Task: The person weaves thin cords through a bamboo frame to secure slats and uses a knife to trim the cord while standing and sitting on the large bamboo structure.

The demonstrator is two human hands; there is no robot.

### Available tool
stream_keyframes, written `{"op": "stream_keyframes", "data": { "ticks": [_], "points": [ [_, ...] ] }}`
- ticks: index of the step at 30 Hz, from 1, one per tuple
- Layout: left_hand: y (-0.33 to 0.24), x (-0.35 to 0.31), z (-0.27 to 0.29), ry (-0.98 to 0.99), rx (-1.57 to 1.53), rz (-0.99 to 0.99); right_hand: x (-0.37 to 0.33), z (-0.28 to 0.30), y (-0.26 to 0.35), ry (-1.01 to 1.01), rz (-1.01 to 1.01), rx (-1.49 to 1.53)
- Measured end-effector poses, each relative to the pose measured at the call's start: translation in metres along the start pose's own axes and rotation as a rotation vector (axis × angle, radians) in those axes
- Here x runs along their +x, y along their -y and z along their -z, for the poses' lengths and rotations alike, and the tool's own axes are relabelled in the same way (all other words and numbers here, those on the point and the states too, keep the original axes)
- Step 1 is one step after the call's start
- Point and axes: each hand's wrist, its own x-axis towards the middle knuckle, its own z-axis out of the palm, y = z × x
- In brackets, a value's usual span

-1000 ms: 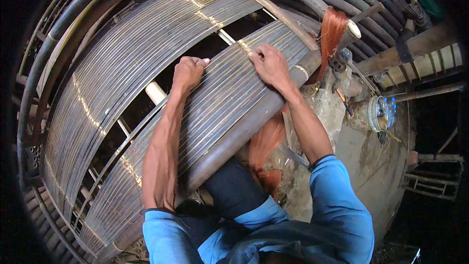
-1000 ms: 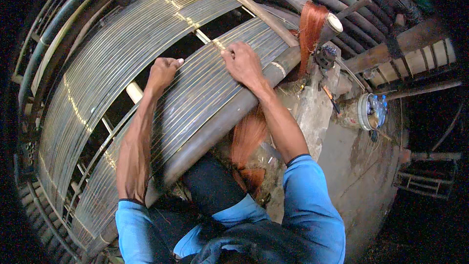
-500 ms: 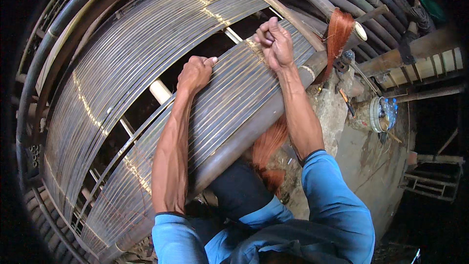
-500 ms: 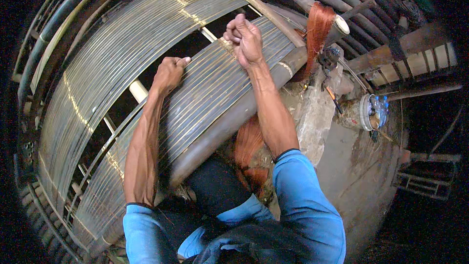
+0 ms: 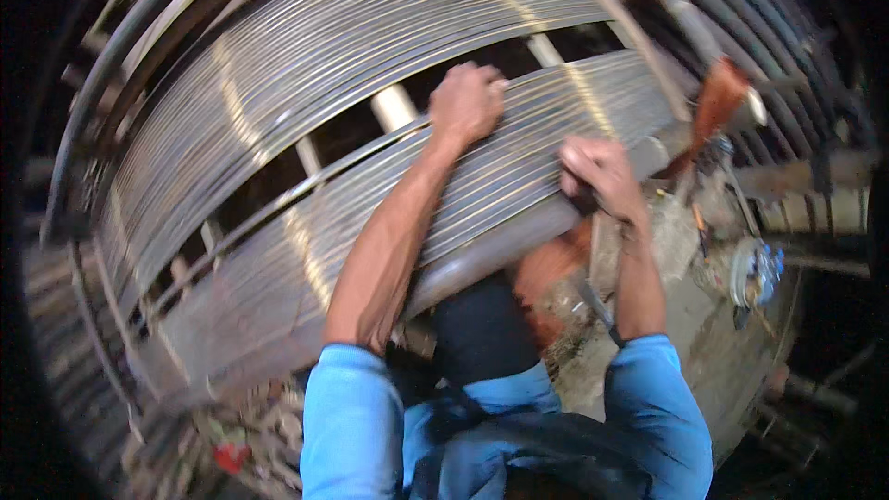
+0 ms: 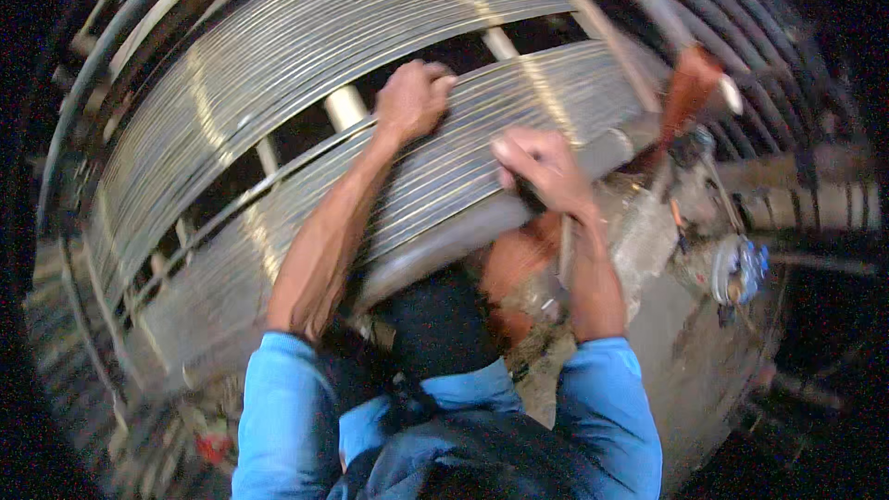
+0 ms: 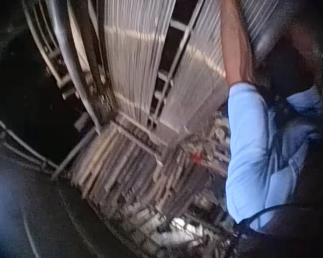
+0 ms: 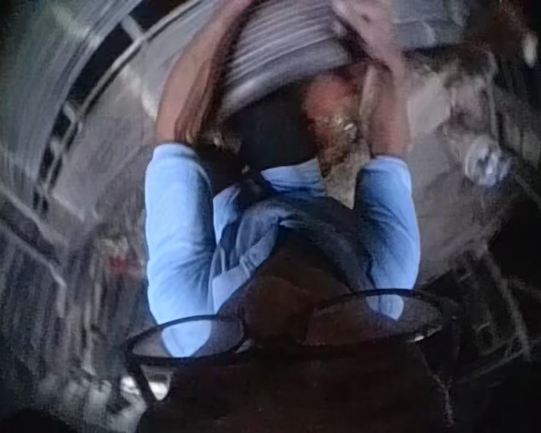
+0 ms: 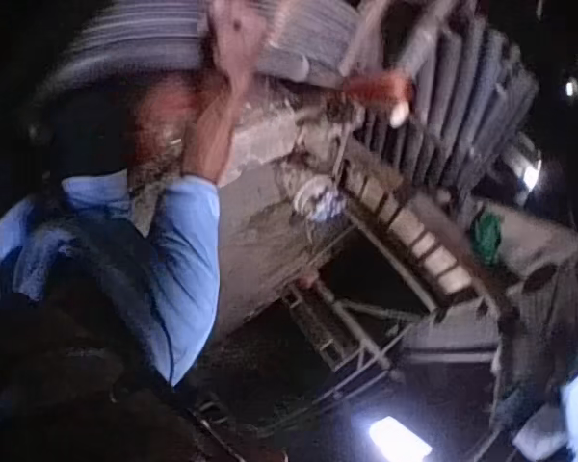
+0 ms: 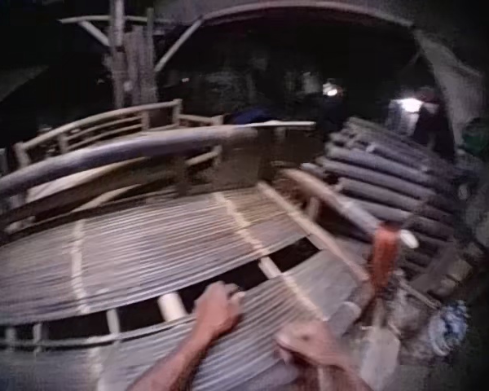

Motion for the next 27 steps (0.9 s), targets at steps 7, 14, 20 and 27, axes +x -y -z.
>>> {"op": "stream_keyframes", "data": {
  "ticks": [7, 14, 20, 27],
  "points": [
    [0.096, -0.144, 0.131, -0.631, 0.194, -0.157, -0.098, -0.001, 0.002, 0.009, 0.028, -0.338],
    [0.283, -0.341, 0.315, -0.762, 0.673, 0.403, -0.078, -0.035, 0.019, -0.283, 0.01, -0.424],
    [0.386, -0.422, 0.38, -0.606, 0.794, 0.665, -0.013, -0.094, 0.037, -0.241, 0.185, -0.437],
    [0.38, -0.402, 0.381, -0.532, 0.745, 0.793, 0.063, -0.161, 0.05, -0.166, 0.214, -0.448]
  ]
}}
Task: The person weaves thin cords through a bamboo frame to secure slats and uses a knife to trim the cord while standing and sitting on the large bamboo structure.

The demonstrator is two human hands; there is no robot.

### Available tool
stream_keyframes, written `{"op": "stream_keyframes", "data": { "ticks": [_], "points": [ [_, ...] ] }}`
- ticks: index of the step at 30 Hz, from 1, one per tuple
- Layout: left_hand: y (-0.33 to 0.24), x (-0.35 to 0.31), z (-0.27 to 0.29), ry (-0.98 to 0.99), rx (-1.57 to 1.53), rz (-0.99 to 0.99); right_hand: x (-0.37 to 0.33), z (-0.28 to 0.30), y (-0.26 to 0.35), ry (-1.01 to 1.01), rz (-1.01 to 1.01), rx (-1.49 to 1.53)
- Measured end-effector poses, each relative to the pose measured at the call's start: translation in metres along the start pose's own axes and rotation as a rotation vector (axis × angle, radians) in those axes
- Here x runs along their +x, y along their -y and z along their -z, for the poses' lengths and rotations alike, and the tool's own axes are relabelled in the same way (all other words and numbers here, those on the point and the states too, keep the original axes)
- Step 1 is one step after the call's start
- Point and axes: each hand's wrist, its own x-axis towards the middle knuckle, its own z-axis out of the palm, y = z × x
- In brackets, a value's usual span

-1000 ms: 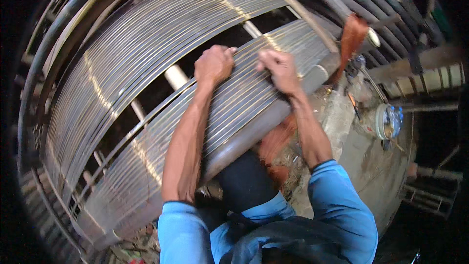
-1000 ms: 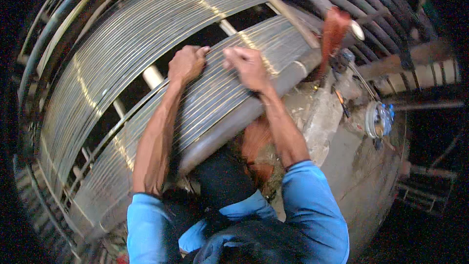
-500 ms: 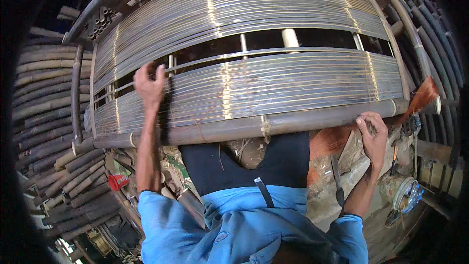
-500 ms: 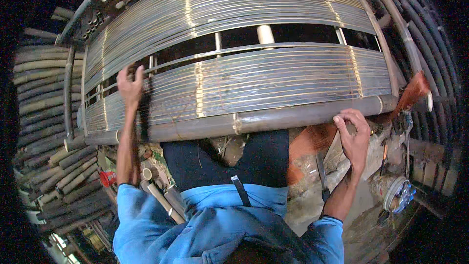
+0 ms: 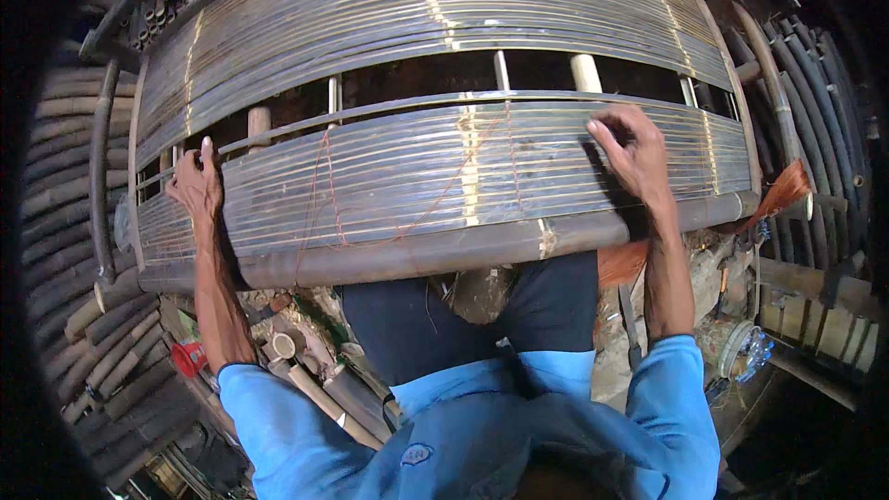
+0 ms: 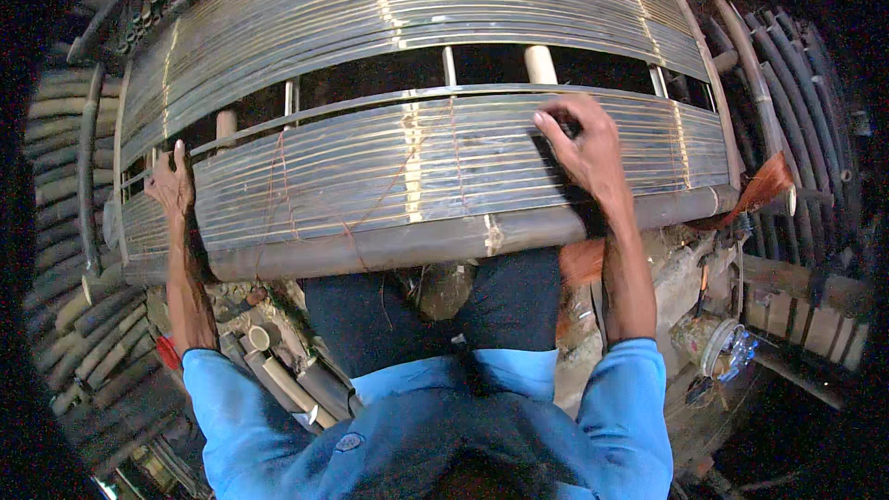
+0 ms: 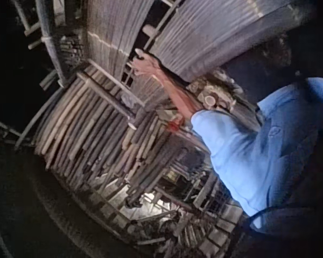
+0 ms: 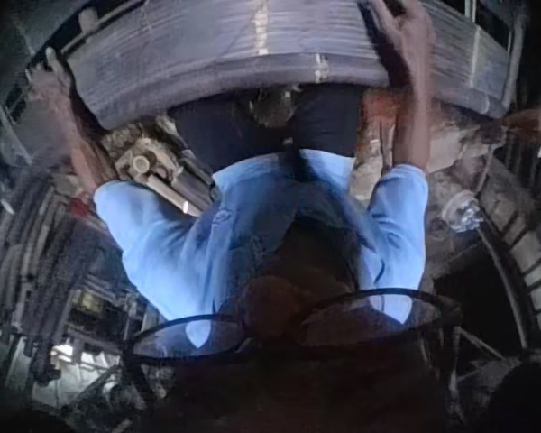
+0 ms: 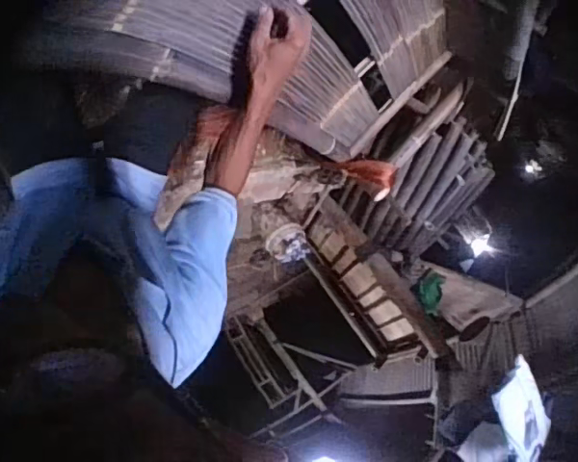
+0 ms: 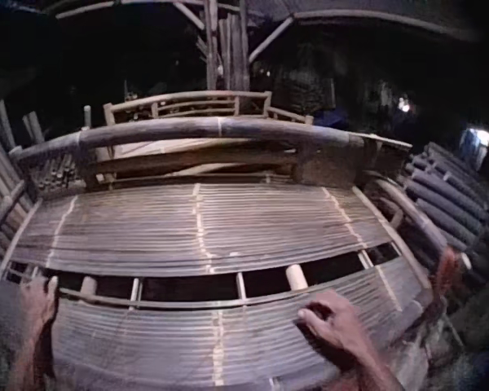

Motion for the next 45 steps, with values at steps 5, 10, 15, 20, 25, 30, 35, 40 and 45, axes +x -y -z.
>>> {"op": "stream_keyframes", "data": {
  "ticks": [5, 10, 15, 20, 25, 30, 35, 40, 45],
  "points": [
    [0.008, -0.003, 0.009, -0.13, 0.145, -0.099, 0.034, -0.044, 0.02, -0.029, 0.193, 0.032],
    [0.041, 0.002, -0.01, -0.164, 0.075, -0.016, 0.042, -0.113, 0.084, 0.218, 0.464, 0.231],
    [0.035, 0.001, -0.008, -0.208, -0.126, 0.017, 0.053, -0.157, 0.109, 0.273, 0.636, 0.112],
    [0.052, 0.018, -0.01, -0.372, -0.171, 0.033, 0.052, -0.14, 0.126, 0.3, 0.508, 0.453],
    [0.135, 0.039, -0.015, -0.303, -0.08, 0.079, 0.044, -0.111, 0.113, 0.106, 0.298, 0.286],
    [0.241, 0.078, -0.045, -0.16, 0.075, -0.008, 0.061, -0.124, 0.099, 0.146, 0.359, -0.065],
    [0.303, 0.101, -0.065, 0.024, -0.117, -0.07, 0.068, -0.146, 0.094, 0.188, 0.378, -0.202],
    [0.264, 0.105, -0.071, 0.037, -0.074, 0.113, 0.064, -0.145, 0.089, 0.003, 0.441, -0.266],
    [0.275, 0.094, -0.032, -0.273, -0.205, 0.057, 0.063, -0.153, 0.096, -0.078, 0.508, -0.265]
  ]
}}
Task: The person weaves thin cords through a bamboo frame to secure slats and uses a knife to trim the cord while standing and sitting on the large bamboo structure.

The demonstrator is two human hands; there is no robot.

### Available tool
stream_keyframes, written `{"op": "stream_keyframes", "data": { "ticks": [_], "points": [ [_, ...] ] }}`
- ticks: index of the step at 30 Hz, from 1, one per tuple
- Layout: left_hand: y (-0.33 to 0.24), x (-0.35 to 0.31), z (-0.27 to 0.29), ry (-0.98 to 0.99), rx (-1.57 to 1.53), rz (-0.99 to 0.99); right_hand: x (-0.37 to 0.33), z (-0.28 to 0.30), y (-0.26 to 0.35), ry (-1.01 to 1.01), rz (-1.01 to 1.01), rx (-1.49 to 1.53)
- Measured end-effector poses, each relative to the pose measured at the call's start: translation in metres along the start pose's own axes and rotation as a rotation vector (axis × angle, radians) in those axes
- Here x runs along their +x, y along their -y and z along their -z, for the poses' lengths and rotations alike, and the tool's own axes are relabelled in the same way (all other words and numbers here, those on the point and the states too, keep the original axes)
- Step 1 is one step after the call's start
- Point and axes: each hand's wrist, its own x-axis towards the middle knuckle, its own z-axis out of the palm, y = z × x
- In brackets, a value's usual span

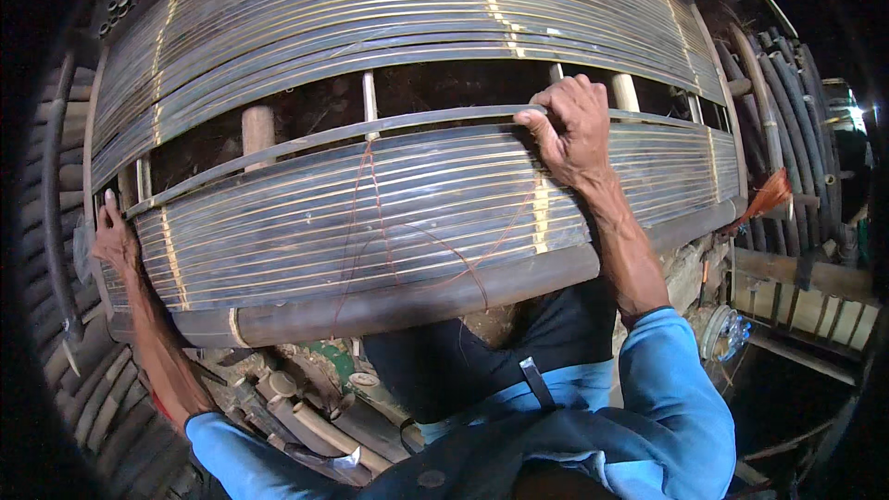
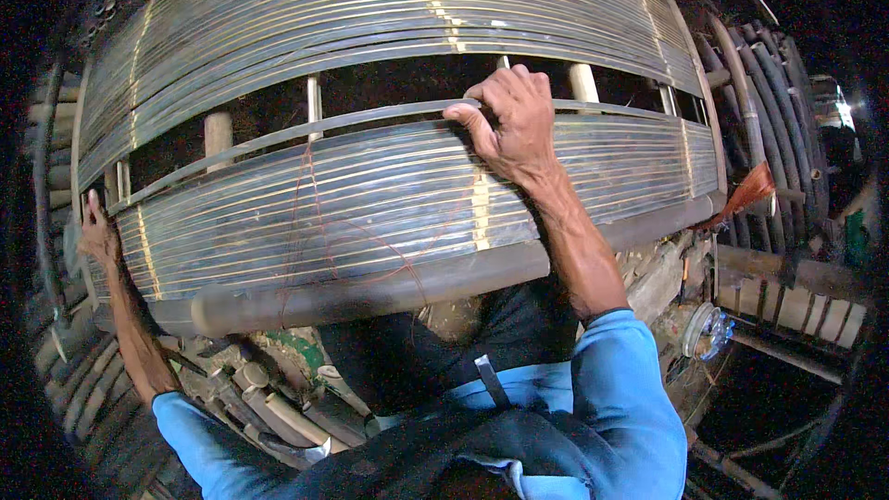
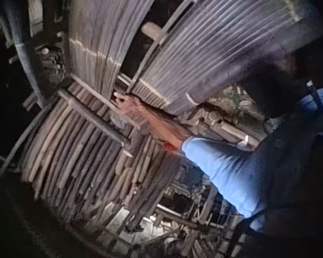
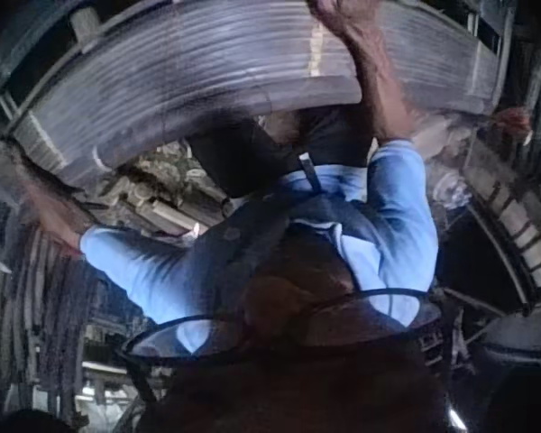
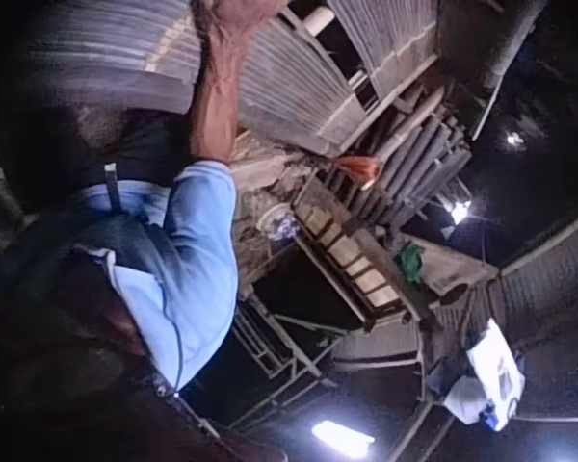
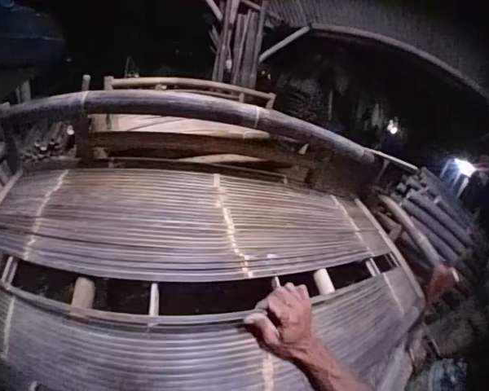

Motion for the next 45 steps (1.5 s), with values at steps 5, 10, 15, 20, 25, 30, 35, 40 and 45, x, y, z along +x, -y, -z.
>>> {"op": "stream_keyframes", "data": {
  "ticks": [5, 10, 15, 20, 25, 30, 35, 40, 45],
  "points": [
    [-0.081, -0.025, 0.01, -0.175, 0.207, -0.07, -0.014, 0.044, -0.051, -0.531, -0.452, 0.317],
    [-0.155, -0.069, 0.027, -0.292, 0.239, -0.294, -0.031, 0.064, -0.084, -0.176, -0.497, 0.084],
    [-0.366, -0.172, 0.044, -0.079, -0.184, -0.612, -0.073, 0.061, -0.104, -0.059, -0.396, -0.06],
    [-0.487, -0.285, 0.091, 0.234, -0.331, -0.682, -0.079, 0.066, -0.094, 0.106, -0.425, -0.036],
    [-0.5, -0.338, 0.095, 0.265, -0.415, -0.509, -0.091, 0.062, -0.085, -0.03, -0.287, -0.042],
    [-0.496, -0.346, 0.105, 0.315, -0.333, -0.456, -0.098, 0.065, -0.05, -0.118, -0.236, 0.086],
    [-0.502, -0.344, 0.118, 0.46, -0.344, -0.329, -0.088, 0.054, 0.002, -0.018, -0.02, 0.385],
    [-0.502, -0.303, 0.169, 1.005, -0.753, 0.038, -0.081, 0.061, 0.004, 0.21, 0.175, 0.454],
    [-0.444, -0.225, 0.167, 0.767, -0.715, 0.153, -0.052, 0.083, -0.041, 0.335, -0.106, 0.947]
  ]
}}
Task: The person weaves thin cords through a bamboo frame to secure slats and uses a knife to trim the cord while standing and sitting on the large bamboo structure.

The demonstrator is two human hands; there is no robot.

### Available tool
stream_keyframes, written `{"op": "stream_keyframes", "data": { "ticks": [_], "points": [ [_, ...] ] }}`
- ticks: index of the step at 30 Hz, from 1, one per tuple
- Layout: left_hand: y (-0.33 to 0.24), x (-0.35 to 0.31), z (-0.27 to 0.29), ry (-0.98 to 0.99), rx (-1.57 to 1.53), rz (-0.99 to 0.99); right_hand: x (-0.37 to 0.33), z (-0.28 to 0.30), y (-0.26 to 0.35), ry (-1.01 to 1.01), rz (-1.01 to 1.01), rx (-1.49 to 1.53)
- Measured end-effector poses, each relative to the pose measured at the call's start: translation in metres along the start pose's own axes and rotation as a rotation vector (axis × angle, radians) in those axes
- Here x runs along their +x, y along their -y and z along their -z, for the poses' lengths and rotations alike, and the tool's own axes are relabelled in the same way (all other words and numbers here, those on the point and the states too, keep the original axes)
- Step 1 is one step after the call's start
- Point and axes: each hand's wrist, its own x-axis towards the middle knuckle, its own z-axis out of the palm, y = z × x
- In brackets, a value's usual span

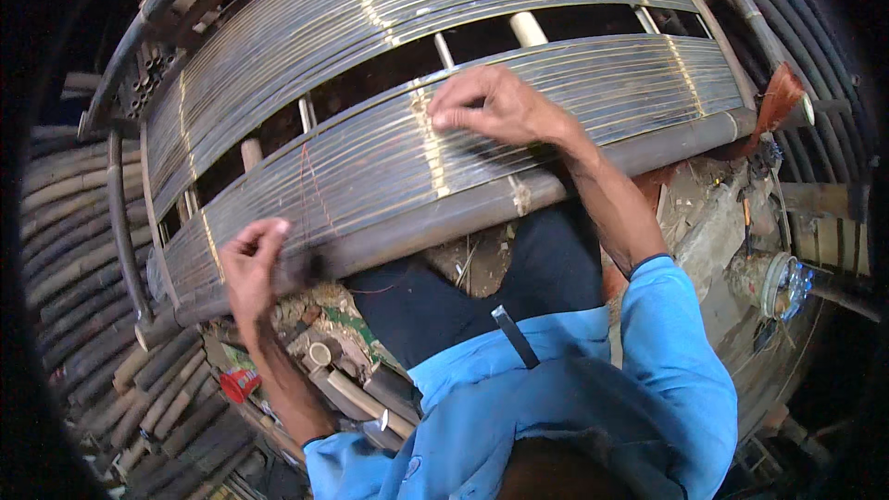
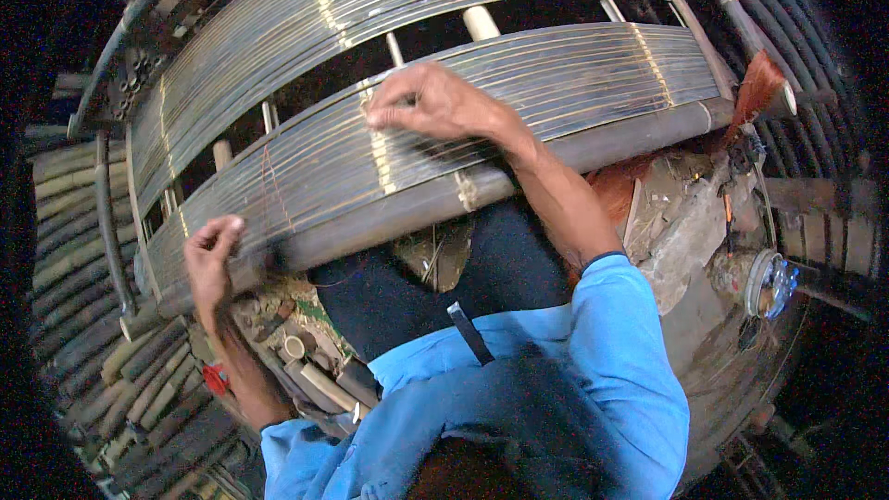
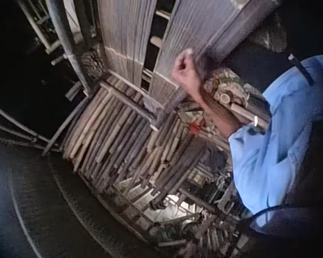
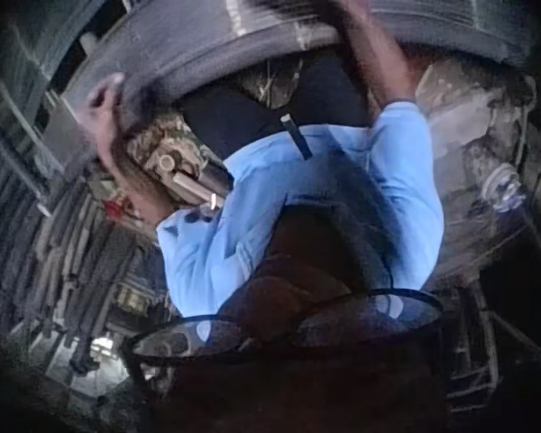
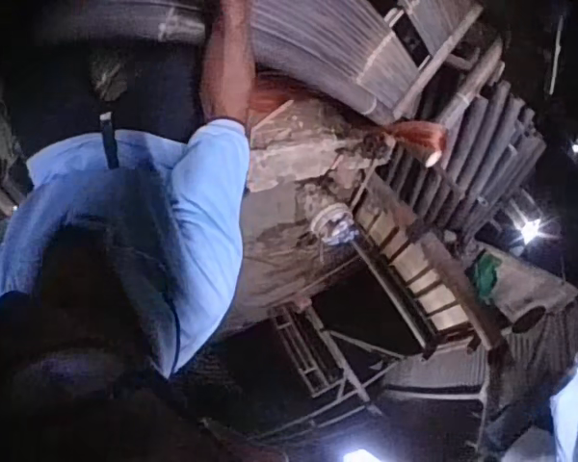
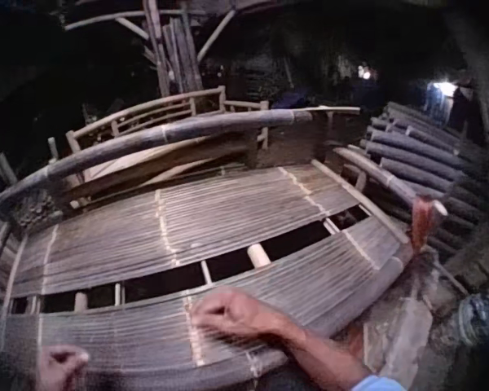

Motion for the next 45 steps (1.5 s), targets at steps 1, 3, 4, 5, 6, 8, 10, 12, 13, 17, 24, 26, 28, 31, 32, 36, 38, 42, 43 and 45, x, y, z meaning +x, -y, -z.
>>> {"op": "stream_keyframes", "data": {
  "ticks": [1, 3, 4, 5, 6, 8, 10, 12, 13, 17, 24, 26, 28, 31, 32, 36, 38, 42, 43, 45],
  "points": [
    [0.005, 0.017, 0.014, -0.041, 0.032, -0.024, 0.004, 0.01, -0.002, -0.108, 0.028, -0.104],
    [0.007, 0.058, 0.012, -0.091, 0.174, -0.156, 0.014, 0.034, -0.008, -0.171, -0.148, -0.324],
    [0.009, 0.078, 0.003, -0.118, 0.314, -0.204, 0.023, 0.038, -0.009, -0.186, -0.249, -0.42],
    [0.007, 0.106, -0.015, -0.131, 0.436, -0.263, 0.027, 0.045, -0.018, -0.247, -0.275, -0.504],
    [-0.018, 0.119, -0.054, -0.144, 0.605, -0.347, 0.03, 0.055, -0.021, -0.213, -0.413, -0.563],
    [-0.042, 0.149, -0.108, 0.013, 0.74, -0.469, 0.043, 0.056, -0.034, -0.195, -0.479, -0.591],
    [-0.054, 0.177, -0.166, 0.157, 0.817, -0.513, 0.051, 0.049, -0.051, -0.183, -0.579, -0.576],
    [-0.038, 0.212, -0.204, 0.31, 0.882, -0.579, 0.062, 0.031, -0.065, -0.191, -0.58, -0.51],
    [-0.031, 0.223, -0.229, 0.378, 0.699, -0.473, 0.062, 0.03, -0.068, -0.156, -0.63, -0.557],
    [-0.026, 0.229, -0.269, 0.497, 0.371, -0.097, 0.065, 0.03, -0.065, -0.047, -0.736, -0.558],
    [-0.08, 0.158, -0.255, 0.248, 0.38, -0.437, 0.037, 0.062, -0.091, -0.174, -0.416, -0.205],
    [-0.062, 0.157, -0.242, 0.149, 0.329, -0.799, 0.045, 0.058, -0.074, -0.095, -0.405, -0.033],
    [-0.057, 0.147, -0.24, 0.115, 0.324, -0.799, 0.041, 0.062, -0.07, -0.014, -0.251, 0.211],
    [-0.058, 0.121, -0.217, 0.053, 0.307, -0.78, 0.033, 0.057, -0.063, -0.07, -0.224, 0.192],
    [-0.054, 0.11, -0.204, 0.003, 0.301, -0.81, 0.03, 0.056, -0.058, -0.1, -0.213, 0.179],
    [-0.04, 0.052, -0.13, 0.147, -0.15, -0.535, 0.024, 0.031, -0.043, -0.423, -0.12, -0.253],
    [-0.029, 0.024, -0.107, 0.175, -0.484, -0.431, 0.021, 0.005, -0.021, -0.427, -0.037, -0.265],
    [-0.017, -0.028, -0.08, 0.11, -1.151, -0.366, 0.015, -0.052, -0.004, -0.341, 0.188, -0.402],
    [-0.015, -0.037, -0.073, 0.117, -1.157, -0.369, 0.015, -0.065, -0.001, -0.377, 0.266, -0.423],
    [-0.011, -0.049, -0.062, 0.188, -1.296, -0.494, 0.015, -0.078, 0.004, -0.305, 0.252, -0.402]
  ]
}}
